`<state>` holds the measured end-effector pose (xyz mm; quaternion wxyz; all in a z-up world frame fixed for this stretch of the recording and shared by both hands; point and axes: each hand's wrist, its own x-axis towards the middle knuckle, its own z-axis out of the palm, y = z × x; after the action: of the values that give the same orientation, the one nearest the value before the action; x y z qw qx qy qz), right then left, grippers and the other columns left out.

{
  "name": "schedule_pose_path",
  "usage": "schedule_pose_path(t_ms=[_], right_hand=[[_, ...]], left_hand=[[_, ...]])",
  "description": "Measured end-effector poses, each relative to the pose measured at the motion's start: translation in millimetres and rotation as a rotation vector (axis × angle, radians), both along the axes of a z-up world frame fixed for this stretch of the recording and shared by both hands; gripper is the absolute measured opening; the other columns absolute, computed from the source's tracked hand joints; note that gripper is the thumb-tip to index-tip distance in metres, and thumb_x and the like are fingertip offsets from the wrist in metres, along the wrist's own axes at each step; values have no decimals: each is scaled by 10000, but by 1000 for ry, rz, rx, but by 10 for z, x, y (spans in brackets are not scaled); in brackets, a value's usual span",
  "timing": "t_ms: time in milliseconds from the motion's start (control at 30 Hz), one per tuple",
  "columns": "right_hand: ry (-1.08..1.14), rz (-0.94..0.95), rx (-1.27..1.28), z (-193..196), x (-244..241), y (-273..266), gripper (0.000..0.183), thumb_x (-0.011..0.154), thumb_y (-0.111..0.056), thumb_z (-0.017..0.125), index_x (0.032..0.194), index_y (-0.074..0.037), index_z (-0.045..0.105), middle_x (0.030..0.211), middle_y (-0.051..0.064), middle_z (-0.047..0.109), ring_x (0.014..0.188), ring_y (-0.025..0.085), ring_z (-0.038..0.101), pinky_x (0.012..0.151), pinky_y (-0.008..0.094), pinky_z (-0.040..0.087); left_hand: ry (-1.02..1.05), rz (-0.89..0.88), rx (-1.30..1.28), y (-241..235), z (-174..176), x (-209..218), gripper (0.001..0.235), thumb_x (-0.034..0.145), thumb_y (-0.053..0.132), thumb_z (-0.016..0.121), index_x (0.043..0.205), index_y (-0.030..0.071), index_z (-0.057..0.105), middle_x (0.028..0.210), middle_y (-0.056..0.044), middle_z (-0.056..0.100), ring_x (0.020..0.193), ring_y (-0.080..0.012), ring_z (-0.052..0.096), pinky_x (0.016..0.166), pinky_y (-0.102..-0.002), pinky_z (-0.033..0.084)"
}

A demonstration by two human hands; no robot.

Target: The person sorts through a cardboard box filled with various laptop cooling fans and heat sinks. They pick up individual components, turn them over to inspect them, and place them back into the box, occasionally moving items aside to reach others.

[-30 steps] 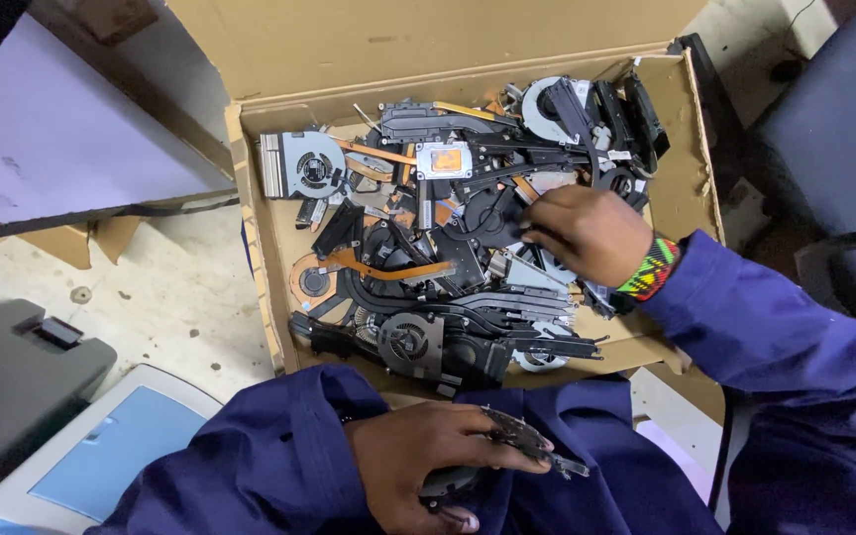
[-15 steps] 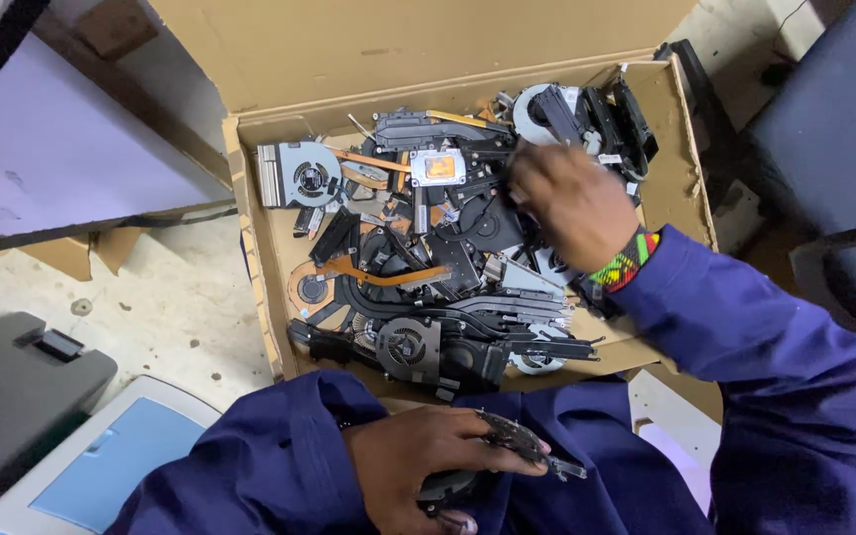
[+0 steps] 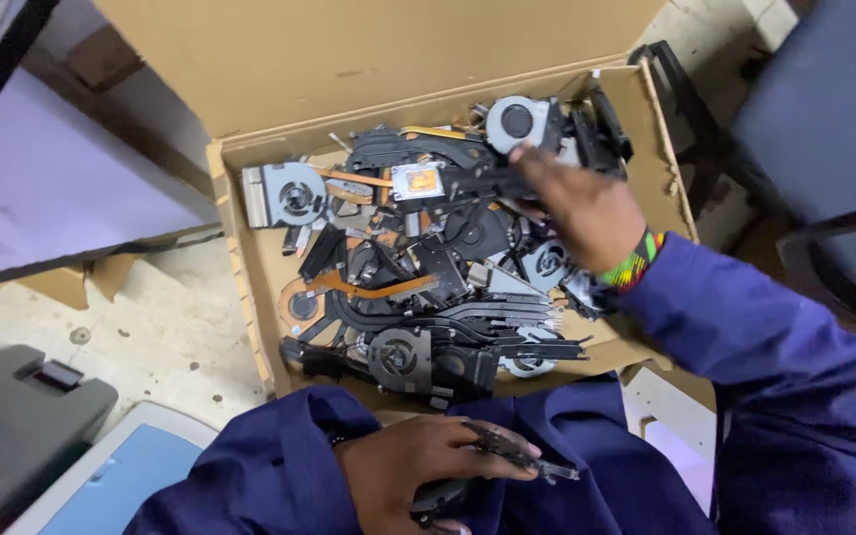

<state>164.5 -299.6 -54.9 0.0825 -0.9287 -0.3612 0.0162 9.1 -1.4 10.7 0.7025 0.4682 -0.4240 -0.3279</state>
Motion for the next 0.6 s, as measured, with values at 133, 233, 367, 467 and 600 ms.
schedule_pose_path(t_ms=[133,233,367,467,600], right_hand=[[98,217,157,-14,-669,40,524,997,43,478,1514,-26,429,1498,210,575,1182,295,672,997,373,556],[369,354,210,91,-908,252,511,1014,-104,482,1510,-10,402,1576,229,428,1441,348,484,1125,393,469],[897,480,-497,-255,-583,709,746,1007,-278,557,1631,-213,155,1727,56,20,1582,312,-51,1240,568,103],[581,123,599,259,24,303,509,872,173,593,1364,39,579,1346,230,652,1229,362,662,1093,454,537],[96,35,12,-174,453,57,756,894,-202,726,1554,-22,405,1588,236,405,1476,505,319,1207,651,298]], left_hand=[[59,-50,48,-5,94,82,654,1053,595,373,1507,127,433,1595,-161,449,1497,-356,475,1255,-503,384],[69,-116,79,-29,27,82,868,1023,814,208,1510,133,436,1603,-163,440,1504,-335,452,1231,-473,358],[128,-113,124,-32,109,97,720,1011,682,384,1467,135,487,1578,-132,462,1469,-315,478,1202,-472,383],[13,-158,112,-40,-37,39,878,1019,818,215,1542,137,397,1617,-167,415,1486,-336,449,1213,-469,348],[69,-107,100,-31,62,72,868,1052,832,208,1486,126,466,1578,-172,459,1460,-356,491,1193,-477,386]])
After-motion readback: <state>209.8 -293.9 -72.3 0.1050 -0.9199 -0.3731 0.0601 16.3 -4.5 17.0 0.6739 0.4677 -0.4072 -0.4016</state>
